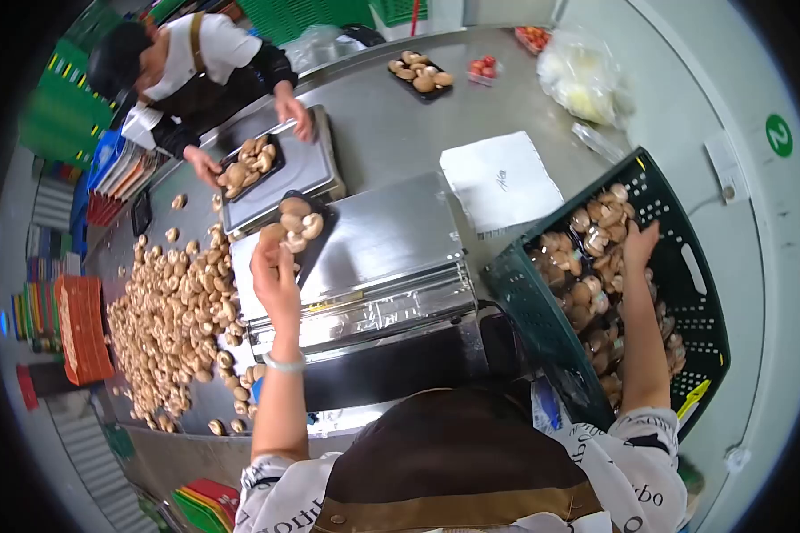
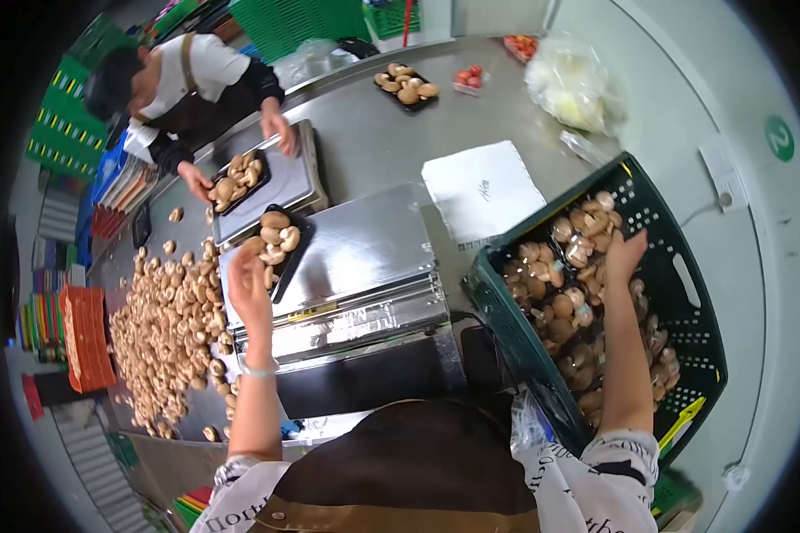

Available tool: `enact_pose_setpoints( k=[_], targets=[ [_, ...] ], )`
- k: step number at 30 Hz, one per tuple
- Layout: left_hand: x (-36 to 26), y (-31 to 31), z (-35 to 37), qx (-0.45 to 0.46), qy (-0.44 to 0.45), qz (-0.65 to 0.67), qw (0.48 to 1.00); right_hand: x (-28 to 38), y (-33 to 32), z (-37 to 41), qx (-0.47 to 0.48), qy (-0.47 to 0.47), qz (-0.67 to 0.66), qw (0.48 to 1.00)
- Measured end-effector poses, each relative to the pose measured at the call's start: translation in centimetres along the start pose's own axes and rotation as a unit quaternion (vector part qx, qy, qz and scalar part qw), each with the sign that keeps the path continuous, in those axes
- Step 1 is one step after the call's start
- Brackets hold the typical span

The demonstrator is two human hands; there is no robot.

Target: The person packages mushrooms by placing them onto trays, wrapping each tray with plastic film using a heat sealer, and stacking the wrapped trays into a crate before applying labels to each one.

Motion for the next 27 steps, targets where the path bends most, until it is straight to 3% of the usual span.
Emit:
enact_pose_setpoints(
  k=[1, 2, 5, 7, 9, 12, 14, 16, 18, 20, 22, 23, 25, 27],
  targets=[
    [1.2, -1.2, -2.0, -0.017, 0.108, -0.137, 0.984, 1.6, -1.2, -0.1, -0.085, -0.080, 0.071, 0.991],
    [2.6, -1.6, -3.7, 0.000, 0.112, -0.169, 0.979, 4.9, -2.8, 0.3, 0.002, -0.011, -0.046, 0.999],
    [8.2, -1.3, -5.6, 0.120, 0.059, -0.184, 0.974, 17.0, -6.7, 3.4, 0.078, -0.098, -0.236, 0.964],
    [7.2, -1.0, -5.3, 0.133, 0.064, -0.186, 0.971, 25.3, -9.1, 6.9, 0.100, -0.232, -0.226, 0.941],
    [6.5, -1.0, -5.0, 0.161, 0.083, -0.178, 0.967, 31.1, -9.6, 11.2, 0.180, -0.314, -0.221, 0.906],
    [5.4, -0.6, -3.8, 0.241, 0.155, -0.154, 0.945, 37.3, -6.9, 19.6, 0.341, -0.401, -0.204, 0.826],
    [4.7, -0.5, -3.1, 0.296, 0.202, -0.142, 0.923, 39.8, -3.8, 25.0, 0.380, -0.452, -0.188, 0.785],
    [4.7, -0.4, -3.2, 0.347, 0.203, -0.128, 0.907, 40.3, 0.6, 29.2, 0.440, -0.390, -0.202, 0.783],
    [4.8, -0.3, -3.4, 0.386, 0.185, -0.100, 0.898, 41.0, 2.8, 31.6, 0.411, -0.409, -0.192, 0.792],
    [5.8, -1.0, -4.6, 0.342, 0.135, 0.029, 0.930, 41.2, 3.9, 32.2, 0.396, -0.428, -0.170, 0.795],
    [4.9, -3.5, -5.0, 0.285, 0.040, 0.136, 0.948, 40.0, 2.9, 30.8, 0.397, -0.373, -0.200, 0.815],
    [5.6, -5.4, -5.4, 0.213, 0.034, 0.149, 0.965, 39.2, 2.2, 29.6, 0.394, -0.344, -0.215, 0.825],
    [8.8, -10.4, -4.6, 0.058, -0.036, 0.082, 0.994, 36.5, 0.0, 27.2, 0.334, -0.343, -0.193, 0.857],
    [9.8, -14.9, -1.4, 0.002, -0.092, -0.086, 0.992, 32.8, -1.6, 26.0, 0.319, -0.328, -0.136, 0.879]
  ],
)
Point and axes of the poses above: each hand's wrist, its own z-axis away from the middle knuckle, its own y-axis out of the palm, x = y × z, the point moved 4 cm from there along -z, towards the middle knuckle, and after that the axes turned 6 degrees about z, right-handed, at the moved point
